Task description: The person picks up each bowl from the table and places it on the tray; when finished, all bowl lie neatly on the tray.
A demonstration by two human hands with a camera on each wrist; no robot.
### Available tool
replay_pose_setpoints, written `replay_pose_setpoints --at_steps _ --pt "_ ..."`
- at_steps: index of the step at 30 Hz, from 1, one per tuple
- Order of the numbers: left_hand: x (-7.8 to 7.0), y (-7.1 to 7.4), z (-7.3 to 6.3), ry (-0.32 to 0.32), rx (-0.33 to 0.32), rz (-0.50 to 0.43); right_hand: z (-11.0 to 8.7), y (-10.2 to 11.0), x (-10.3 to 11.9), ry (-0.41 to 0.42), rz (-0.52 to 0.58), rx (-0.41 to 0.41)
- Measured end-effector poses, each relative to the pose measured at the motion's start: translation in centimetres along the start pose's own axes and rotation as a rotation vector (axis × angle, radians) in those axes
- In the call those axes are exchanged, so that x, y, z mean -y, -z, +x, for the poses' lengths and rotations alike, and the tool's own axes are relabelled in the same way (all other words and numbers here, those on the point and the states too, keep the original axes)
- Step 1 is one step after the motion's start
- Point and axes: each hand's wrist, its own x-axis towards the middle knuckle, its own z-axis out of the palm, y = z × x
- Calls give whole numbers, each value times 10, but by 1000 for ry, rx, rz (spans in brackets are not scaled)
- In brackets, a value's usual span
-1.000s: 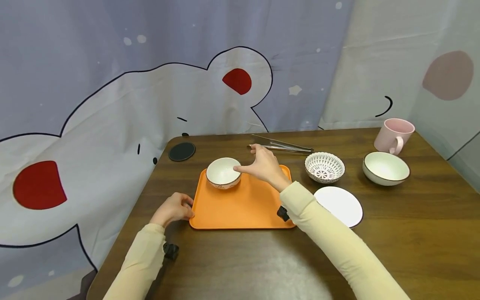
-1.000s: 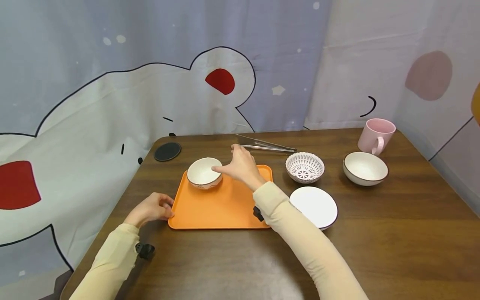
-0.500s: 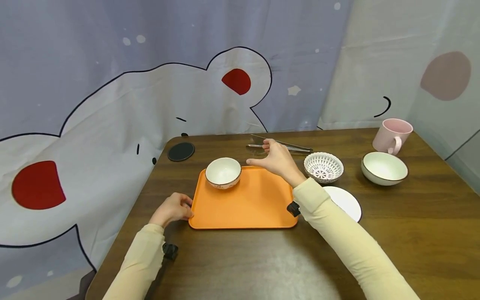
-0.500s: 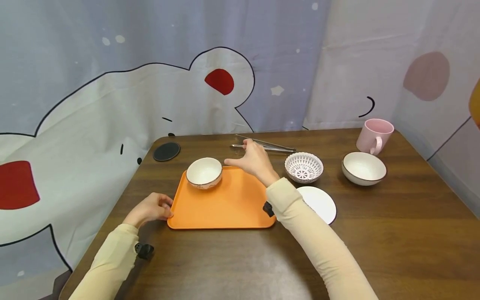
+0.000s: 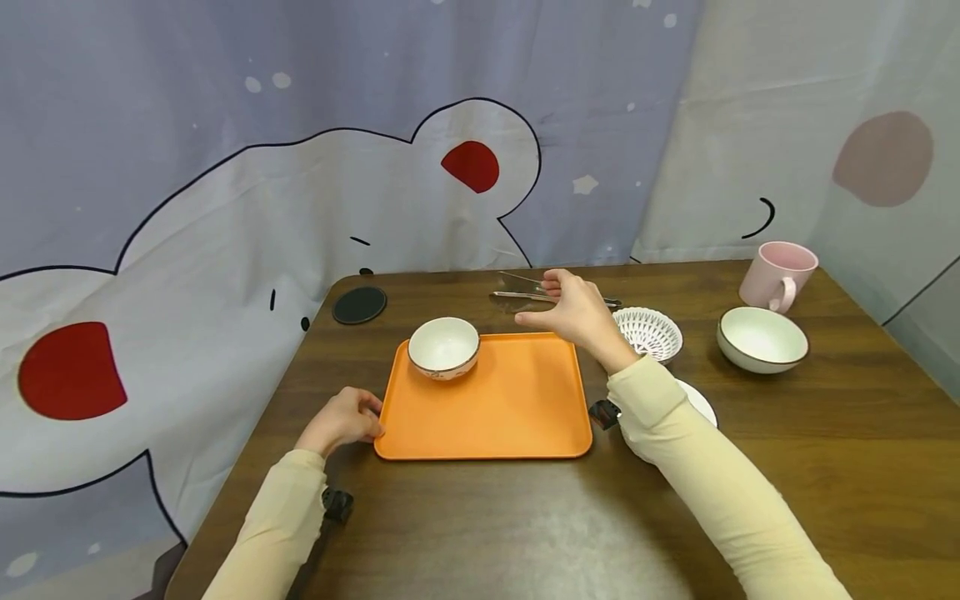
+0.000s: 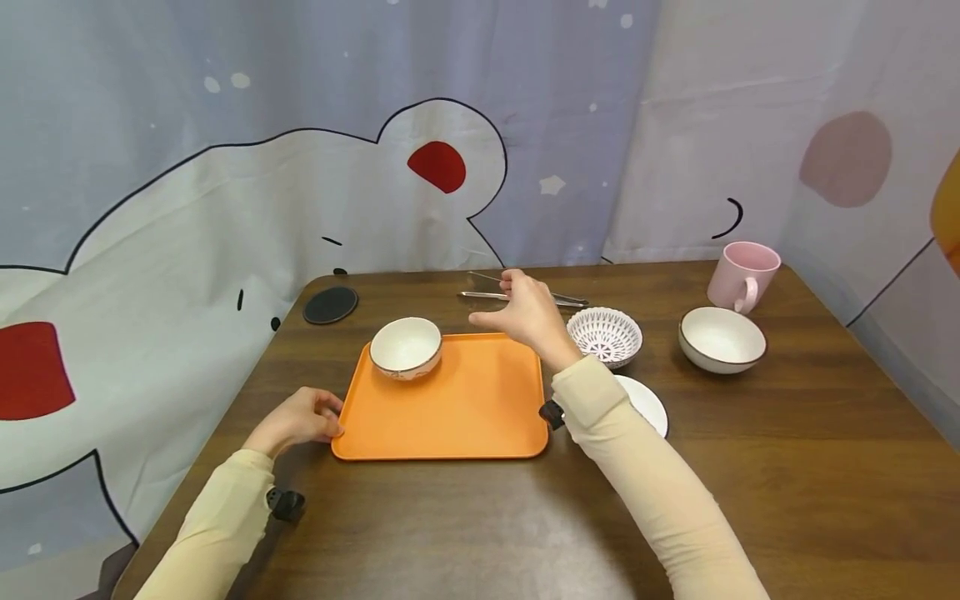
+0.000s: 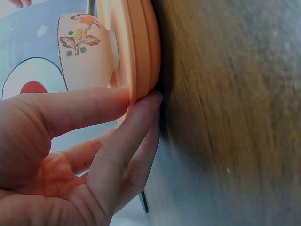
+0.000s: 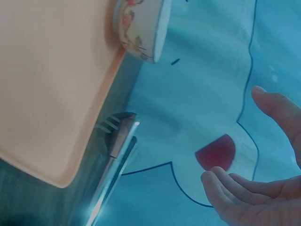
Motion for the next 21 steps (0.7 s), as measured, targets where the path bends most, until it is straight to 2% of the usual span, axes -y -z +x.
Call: replay_pose_setpoints --at_steps 13,21 --pt "1 1 -1 -22 2 -20 -18 30 0 -2 47 -44" --pt "2 -1 0 -26 1 -17 -31 45 -11 -18 34 -60"
